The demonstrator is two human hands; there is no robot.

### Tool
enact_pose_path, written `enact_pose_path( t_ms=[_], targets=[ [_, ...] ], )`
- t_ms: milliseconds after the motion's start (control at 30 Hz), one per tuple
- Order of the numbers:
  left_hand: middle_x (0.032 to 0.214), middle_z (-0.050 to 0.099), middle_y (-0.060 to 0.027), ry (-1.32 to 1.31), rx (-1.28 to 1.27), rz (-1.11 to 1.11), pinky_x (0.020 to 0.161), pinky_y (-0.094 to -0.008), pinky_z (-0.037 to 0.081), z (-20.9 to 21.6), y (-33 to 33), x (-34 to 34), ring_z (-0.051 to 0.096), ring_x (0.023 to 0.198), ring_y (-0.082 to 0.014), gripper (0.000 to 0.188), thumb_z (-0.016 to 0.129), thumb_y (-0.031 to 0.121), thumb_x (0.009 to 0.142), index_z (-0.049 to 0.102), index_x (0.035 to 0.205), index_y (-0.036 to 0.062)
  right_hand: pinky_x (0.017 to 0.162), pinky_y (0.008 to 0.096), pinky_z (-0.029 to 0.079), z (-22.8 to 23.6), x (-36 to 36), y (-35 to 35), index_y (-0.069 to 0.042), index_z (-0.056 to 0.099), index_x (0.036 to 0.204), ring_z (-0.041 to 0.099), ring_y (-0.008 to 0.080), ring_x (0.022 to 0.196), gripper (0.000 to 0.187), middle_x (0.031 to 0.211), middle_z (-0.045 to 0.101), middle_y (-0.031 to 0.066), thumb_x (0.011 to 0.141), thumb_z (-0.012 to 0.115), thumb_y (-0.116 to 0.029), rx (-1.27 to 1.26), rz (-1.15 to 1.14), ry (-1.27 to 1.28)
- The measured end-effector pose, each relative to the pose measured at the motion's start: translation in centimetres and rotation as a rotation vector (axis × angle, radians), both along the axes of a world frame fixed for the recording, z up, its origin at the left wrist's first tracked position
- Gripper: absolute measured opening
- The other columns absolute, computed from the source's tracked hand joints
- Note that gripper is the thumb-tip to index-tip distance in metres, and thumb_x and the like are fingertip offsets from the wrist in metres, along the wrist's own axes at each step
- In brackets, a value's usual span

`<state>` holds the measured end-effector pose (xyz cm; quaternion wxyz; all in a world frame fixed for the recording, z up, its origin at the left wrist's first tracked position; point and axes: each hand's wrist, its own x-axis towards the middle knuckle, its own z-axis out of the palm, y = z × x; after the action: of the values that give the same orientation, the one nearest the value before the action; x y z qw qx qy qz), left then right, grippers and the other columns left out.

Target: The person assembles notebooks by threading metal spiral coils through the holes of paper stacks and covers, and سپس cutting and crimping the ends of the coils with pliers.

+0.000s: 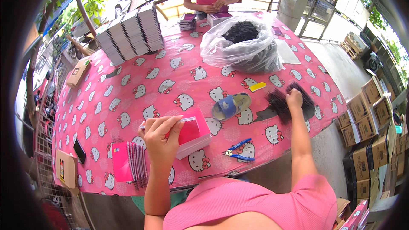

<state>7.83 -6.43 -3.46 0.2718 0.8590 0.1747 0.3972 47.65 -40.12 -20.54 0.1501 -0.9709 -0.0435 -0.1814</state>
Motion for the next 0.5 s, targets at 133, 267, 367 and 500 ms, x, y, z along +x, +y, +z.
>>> enact_pose_path(
  t_ms=[133,267,367,500],
  targets=[
    [0.088,0.069,0.0028,0.03,-0.014,0.063,0.094,-0.0376,0.028,0.4,-0.2,-0.3,0.057,0.089,-0.0151,0.021,0.079,0.026,0.074,0.075,0.091,0.0135,0.077,0.0446,0.049,5.9,-5.8,6.2,0.001,0.067,0.087,0.061,0.0396,0.083,0.015,0.089,0.061,0.0241,0.072,0.065,-0.001,0.065,0.362,-0.083],
    [0.085,0.068,0.0031,-0.005,0.038,0.077,0.094,-0.0395,0.028,0.0,-0.2,-0.1,0.057,0.087,-0.0157,0.022,0.081,0.028,0.07,0.075,0.086,0.014,0.073,0.0409,0.051,7.0,-9.9,11.7,0.001,0.067,0.088,0.064,0.0358,0.084,0.017,0.084,0.065,0.0195,0.073,0.072,-0.007,0.298,0.675,-0.062],
    [0.083,0.069,-0.0021,0.009,0.115,0.058,0.081,-0.0329,0.041,0.3,-0.4,0.0,0.058,0.082,-0.0179,0.021,0.082,0.019,0.07,0.073,0.085,0.0077,0.072,0.0402,0.051,3.8,-6.7,10.7,0.001,0.068,0.091,0.066,0.0315,0.082,0.019,0.086,0.067,0.0181,0.073,0.071,-0.006,0.29,0.418,0.088],
    [0.082,0.068,-0.0028,-0.011,0.112,0.052,0.08,-0.0327,0.042,-0.1,-0.4,-0.4,0.057,0.082,-0.0178,0.021,0.081,0.02,0.071,0.073,0.085,0.007,0.057,0.0326,0.051,0.9,-3.4,6.8,0.005,0.068,0.097,0.067,0.0182,0.062,0.022,0.074,0.068,0.0142,0.078,0.067,-0.007,0.316,0.321,0.384]
  ],
)
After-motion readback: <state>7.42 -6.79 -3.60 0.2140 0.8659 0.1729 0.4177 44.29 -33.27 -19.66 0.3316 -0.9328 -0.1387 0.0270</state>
